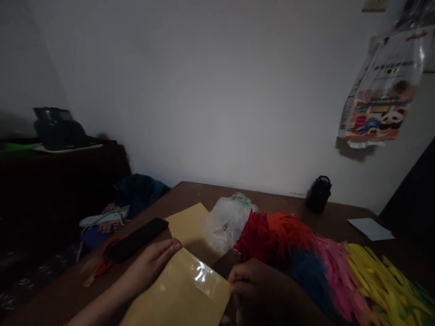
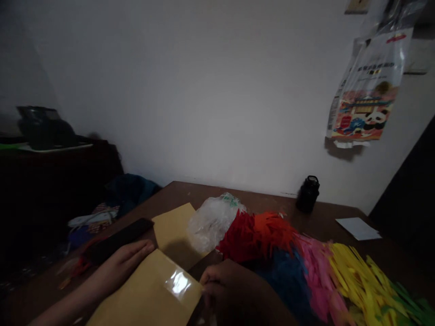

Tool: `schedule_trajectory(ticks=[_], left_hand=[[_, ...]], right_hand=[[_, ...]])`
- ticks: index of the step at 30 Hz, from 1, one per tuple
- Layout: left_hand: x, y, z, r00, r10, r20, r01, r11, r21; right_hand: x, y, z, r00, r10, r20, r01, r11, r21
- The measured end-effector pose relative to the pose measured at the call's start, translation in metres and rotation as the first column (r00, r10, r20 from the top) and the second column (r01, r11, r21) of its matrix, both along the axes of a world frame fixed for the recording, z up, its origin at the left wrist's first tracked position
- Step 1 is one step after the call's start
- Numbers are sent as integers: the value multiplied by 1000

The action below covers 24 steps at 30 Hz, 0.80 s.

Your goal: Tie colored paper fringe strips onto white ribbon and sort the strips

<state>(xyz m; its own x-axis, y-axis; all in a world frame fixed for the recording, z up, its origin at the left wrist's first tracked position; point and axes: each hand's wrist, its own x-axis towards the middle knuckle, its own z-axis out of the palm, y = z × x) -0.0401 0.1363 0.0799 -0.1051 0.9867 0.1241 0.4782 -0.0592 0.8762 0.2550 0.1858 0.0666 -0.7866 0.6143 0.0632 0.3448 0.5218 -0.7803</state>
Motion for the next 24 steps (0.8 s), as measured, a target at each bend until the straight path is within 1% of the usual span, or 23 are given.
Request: schedule_trajectory(ticks=[2, 5, 7, 9, 11, 13, 15, 17, 19, 21, 22, 23, 24], left_hand=[[-6, 9, 1, 995, -81, -58, 81, 997, 1], [-11, 17, 6, 984, -155, -83, 154, 988, -25], [-13, 16, 12, 977, -183, -109, 181, 983, -28], [-14, 10, 18, 964, -205, -169, 209, 978, 7], [-12, -1, 23, 956, -166, -243, 198, 974, 112], [-7, -17, 25, 956, -63, -286, 147, 947, 284], [2, -33, 25, 960, 30, -277, 102, 886, 451], [12, -46, 21, 963, 65, -262, 96, 824, 559], [19, -56, 15, 957, 75, -279, 120, 775, 621], [20, -60, 9, 949, 68, -309, 154, 753, 640], [18, -60, 7, 946, 52, -319, 171, 758, 630], [13, -60, 7, 952, 60, -299, 144, 777, 613], [7, -58, 8, 961, 95, -261, 80, 806, 587]], right_hand=[[-2, 6, -3, 1000, 14, 4, -14, 1000, -25], [-4, 17, -10, 998, 54, 42, -54, 999, 7], [-5, 22, -16, 998, 37, 48, -40, 998, 56], [-6, 26, -21, 999, 7, 34, -10, 995, 103], [-7, 29, -23, 1000, -13, -1, 13, 989, 148], [-8, 32, -24, 999, -13, -37, 20, 979, 203], [-9, 34, -24, 997, -32, -70, 51, 955, 293], [-9, 34, -25, 993, -61, -105, 98, 912, 399], [-9, 33, -25, 990, -76, -121, 124, 880, 459], [-8, 31, -23, 992, -74, -103, 113, 885, 452], [-7, 30, -21, 993, -75, -93, 108, 895, 433], [-6, 30, -19, 994, -73, -86, 103, 906, 411], [-5, 31, -17, 993, -80, -88, 108, 916, 387]])
